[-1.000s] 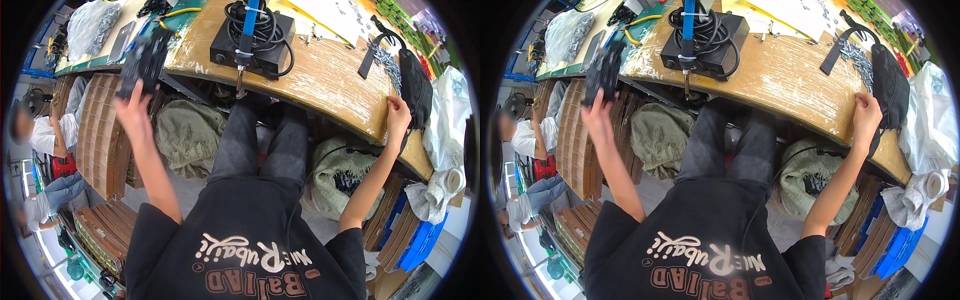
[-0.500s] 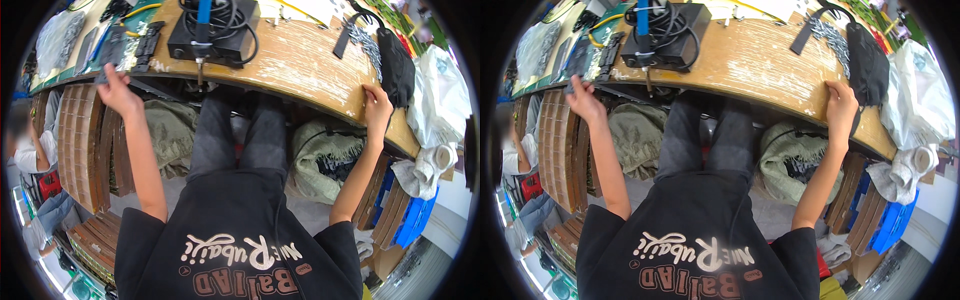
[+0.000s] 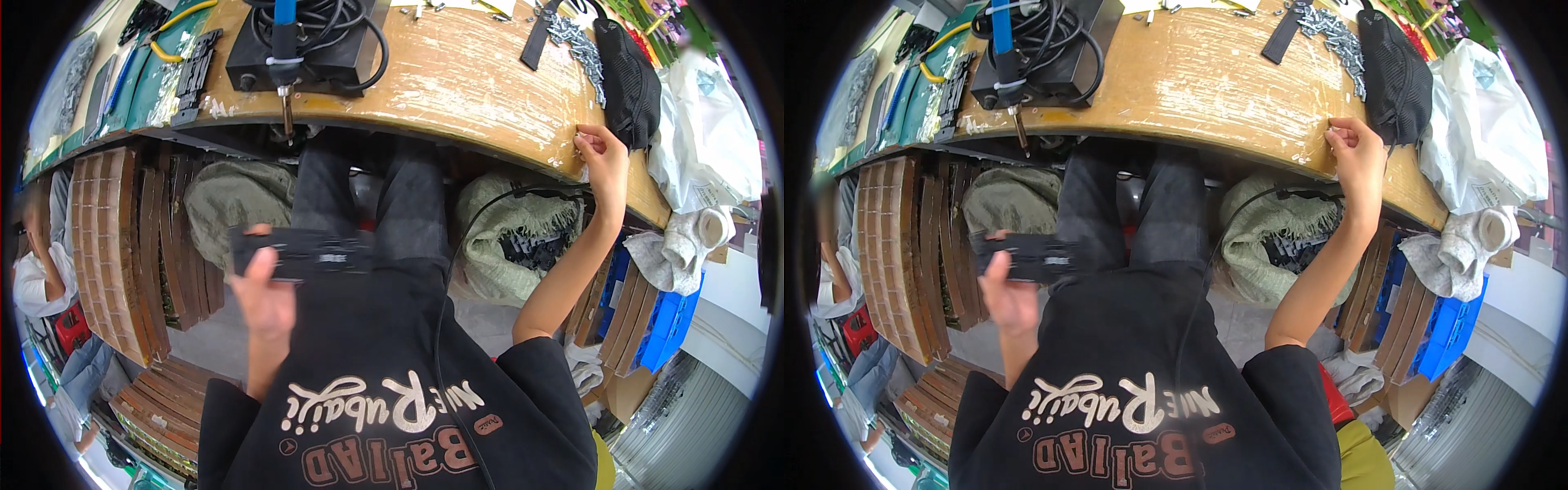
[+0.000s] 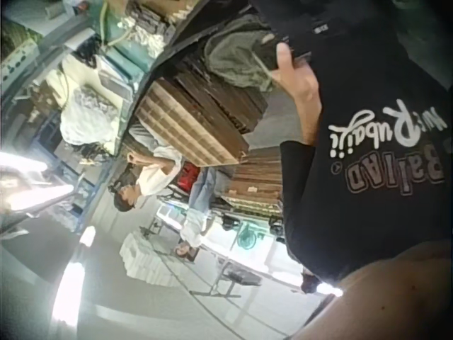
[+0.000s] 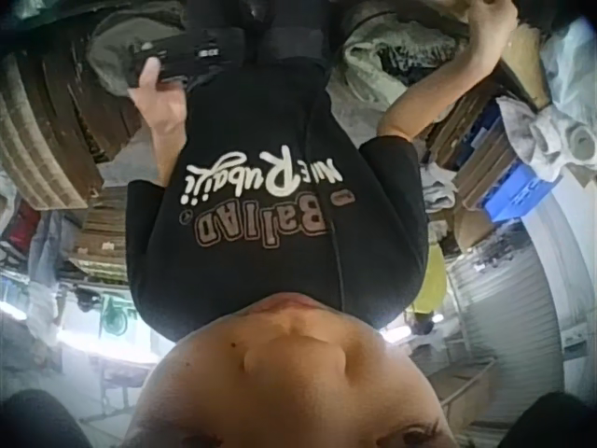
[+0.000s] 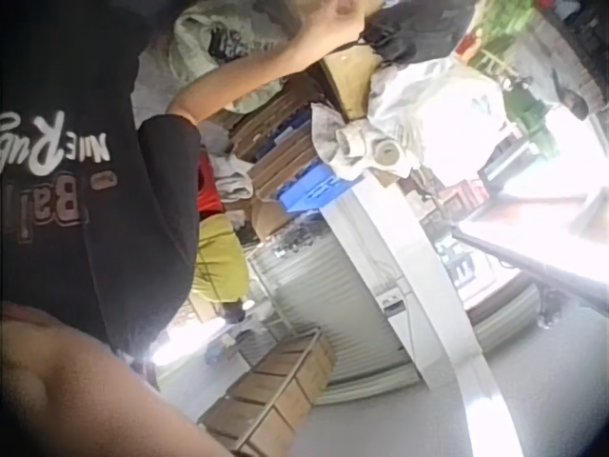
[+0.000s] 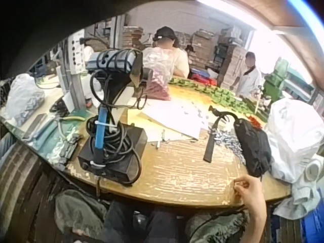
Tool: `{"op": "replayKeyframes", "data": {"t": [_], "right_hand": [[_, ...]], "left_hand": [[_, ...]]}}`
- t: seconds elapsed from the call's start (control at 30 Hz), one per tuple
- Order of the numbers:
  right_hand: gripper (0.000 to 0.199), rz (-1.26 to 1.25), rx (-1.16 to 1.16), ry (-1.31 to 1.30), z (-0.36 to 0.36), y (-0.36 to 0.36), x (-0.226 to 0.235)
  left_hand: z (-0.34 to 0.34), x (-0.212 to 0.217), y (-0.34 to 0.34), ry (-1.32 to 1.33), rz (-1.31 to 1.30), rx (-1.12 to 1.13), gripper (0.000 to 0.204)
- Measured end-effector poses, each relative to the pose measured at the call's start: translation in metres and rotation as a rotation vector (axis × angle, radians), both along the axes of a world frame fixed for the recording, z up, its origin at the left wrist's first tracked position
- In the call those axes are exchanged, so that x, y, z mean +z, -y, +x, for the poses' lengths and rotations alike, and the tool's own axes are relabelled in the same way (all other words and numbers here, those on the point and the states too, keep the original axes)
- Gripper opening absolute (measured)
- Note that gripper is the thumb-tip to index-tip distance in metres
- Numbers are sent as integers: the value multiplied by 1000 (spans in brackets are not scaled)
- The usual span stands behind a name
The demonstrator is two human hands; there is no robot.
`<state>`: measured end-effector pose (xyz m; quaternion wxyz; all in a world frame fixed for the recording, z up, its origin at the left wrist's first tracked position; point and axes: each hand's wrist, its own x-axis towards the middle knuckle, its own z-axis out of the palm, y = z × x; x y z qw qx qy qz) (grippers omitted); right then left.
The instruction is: Assembling small plastic housings or parts by snapping and fitting them together.
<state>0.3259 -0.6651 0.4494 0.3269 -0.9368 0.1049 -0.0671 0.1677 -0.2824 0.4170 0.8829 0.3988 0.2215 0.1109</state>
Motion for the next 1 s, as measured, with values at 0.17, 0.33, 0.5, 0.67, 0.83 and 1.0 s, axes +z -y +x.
{"op": "replayKeyframes", "data": {"t": [0.17,0.33,0.5,0.67,0.83,1.0], "right_hand": [[15,-278,20,101,-9,-24,-3],[12,-174,-33,202,-11,-21,-18],[13,-90,-64,244,-15,-16,-20],[8,753,6,299,-36,-25,-19],[9,1284,1,102,-67,-77,-30],[7,1460,154,-21,-92,-102,-42]], "left_hand": [[0,-8,34,-98,-43,-306,19],[4,-9,46,-69,-23,-459,18],[11,-8,45,-47,-64,-517,17],[12,-8,47,-48,-55,-507,17],[15,-12,49,-60,-73,-485,17],[18,-13,50,-54,-66,-533,17]]}}
